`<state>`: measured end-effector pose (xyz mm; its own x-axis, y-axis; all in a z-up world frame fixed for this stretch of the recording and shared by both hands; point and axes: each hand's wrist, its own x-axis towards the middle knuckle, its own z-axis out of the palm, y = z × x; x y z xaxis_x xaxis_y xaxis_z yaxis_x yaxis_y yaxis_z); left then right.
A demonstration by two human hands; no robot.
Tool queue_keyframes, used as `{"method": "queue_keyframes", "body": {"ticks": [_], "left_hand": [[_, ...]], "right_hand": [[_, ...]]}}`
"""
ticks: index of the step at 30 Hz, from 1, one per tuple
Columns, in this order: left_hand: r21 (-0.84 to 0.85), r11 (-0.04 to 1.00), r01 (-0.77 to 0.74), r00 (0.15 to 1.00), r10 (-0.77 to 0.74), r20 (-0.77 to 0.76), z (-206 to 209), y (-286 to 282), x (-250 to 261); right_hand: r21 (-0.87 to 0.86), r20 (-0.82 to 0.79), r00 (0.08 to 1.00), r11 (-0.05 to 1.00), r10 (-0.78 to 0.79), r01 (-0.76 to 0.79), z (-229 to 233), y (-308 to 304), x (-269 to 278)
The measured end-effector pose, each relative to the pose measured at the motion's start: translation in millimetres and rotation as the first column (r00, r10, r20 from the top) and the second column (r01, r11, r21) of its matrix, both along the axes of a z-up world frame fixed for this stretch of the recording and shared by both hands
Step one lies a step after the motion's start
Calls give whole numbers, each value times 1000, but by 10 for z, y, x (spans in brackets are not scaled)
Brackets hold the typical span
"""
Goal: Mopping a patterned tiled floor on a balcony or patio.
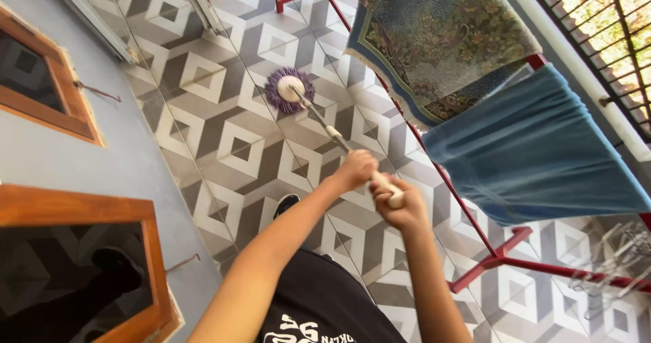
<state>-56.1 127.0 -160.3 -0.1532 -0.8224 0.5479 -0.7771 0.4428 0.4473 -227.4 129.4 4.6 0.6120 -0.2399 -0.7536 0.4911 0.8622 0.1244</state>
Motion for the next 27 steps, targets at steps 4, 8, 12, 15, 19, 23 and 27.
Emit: {"method": "queue_keyframes", "body": {"ticks": [4,8,12,15,19,23,27], "left_hand": [[42,993,108,937,-87,-338,455,-334,594],[146,981,126,821,-20,-571,385,-315,1487],[6,998,-57,995,57,-79,6,-46,1974],[115,992,-53,980,30,196,-109,-328,1843],[47,993,112,993,-113,22,87,-989,1570],[295,938,181,910,-46,-413,443,-1289,1803],[167,969,180,798,-45,-601,304,-1286,2378]], "right_hand": [[-240,-63,998,970,8,-23,613,-249,702],[-375,106,973,914,208,-154,-64,-387,1549],[-365,-136,950,877,281,-312,-677,-263,1928],[-210,-195,968,957,160,-201,-643,-389,1796],[-186,-239,967,982,-86,41,-122,-825,1523],[-382,-95,987,920,-131,85,193,-1065,1856],[-511,-139,987,848,79,-140,-271,-1139,2377]]}}
